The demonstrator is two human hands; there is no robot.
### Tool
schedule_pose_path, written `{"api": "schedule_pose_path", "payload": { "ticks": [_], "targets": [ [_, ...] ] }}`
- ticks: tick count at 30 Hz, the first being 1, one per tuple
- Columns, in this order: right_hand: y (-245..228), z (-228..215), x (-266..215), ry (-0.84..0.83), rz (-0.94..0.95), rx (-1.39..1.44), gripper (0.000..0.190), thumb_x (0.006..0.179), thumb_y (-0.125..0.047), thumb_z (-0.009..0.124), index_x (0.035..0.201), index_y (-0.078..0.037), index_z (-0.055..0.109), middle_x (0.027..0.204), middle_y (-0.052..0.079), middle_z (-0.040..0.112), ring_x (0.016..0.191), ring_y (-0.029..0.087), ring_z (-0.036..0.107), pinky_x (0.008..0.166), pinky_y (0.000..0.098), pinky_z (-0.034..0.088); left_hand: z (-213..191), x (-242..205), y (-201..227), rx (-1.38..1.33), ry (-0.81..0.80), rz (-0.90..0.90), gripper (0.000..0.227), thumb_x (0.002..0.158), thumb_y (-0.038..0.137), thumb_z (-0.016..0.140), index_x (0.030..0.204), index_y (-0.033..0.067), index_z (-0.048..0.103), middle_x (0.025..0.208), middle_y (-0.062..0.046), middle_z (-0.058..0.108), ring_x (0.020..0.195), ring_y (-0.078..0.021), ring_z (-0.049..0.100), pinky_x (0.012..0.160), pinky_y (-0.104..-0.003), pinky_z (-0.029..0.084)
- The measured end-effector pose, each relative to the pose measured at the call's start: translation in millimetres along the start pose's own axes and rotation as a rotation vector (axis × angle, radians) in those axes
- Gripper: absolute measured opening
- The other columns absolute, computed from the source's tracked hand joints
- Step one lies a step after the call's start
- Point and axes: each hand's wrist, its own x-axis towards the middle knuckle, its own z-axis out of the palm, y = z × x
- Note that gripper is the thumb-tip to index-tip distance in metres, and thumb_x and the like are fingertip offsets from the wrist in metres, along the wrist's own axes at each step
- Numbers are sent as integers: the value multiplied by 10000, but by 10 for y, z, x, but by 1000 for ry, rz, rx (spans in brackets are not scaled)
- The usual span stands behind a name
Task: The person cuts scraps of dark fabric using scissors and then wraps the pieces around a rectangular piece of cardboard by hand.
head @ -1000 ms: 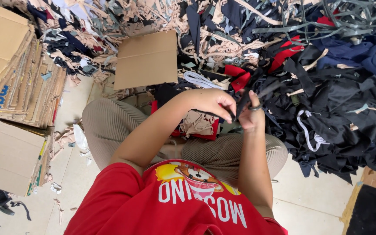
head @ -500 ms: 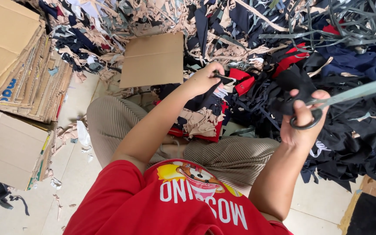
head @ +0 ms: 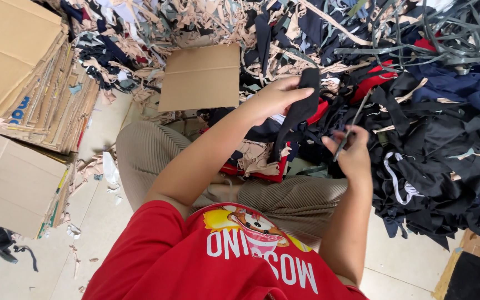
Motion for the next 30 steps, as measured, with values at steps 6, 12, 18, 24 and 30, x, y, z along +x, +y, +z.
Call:
{"api": "schedule_pose_path", "payload": {
  "ticks": [6,12,18,24,30],
  "targets": [
    [1549,23,793,-170,391,-862,506,944,-399,757,1290,-32,718,1221,347,606,1062,512,681,773,693,569,-12,-270,-17,403,29,255,223,923,263,756,1115,155,723,928,-1,747,893,-82,694,819,-275,575],
    [538,23,751,-294,510,-1071,429,920,-161,544,1275,-15,736,1260,249,722,1187,410,673,941,607,535,168,-524,144,682,-71,328,339,864,330,792,1084,112,653,896,-70,701,905,-221,683,865,-404,529],
    [678,134,1094,-191,445,-1022,453,943,-95,510,1319,123,638,1238,340,636,1123,493,659,897,636,527,210,-458,161,661,-47,333,250,900,306,745,1043,126,647,922,-93,694,939,-278,677,872,-379,507],
    [-1192,221,264,-511,-376,643,1041,732,-678,754,1496,-27,479,1353,22,588,1214,113,580,1102,403,490,-6,-276,9,721,-59,343,457,904,278,783,1267,70,599,1182,-198,626,1179,-394,609,1014,-472,480],
    [-1129,296,537,-236,-329,986,125,1033,-130,658,1075,-88,548,872,131,683,730,210,756,574,245,616,-287,-596,209,422,-324,82,466,804,290,890,1076,104,559,836,-5,512,494,-105,525,477,-209,403]
  ]
}}
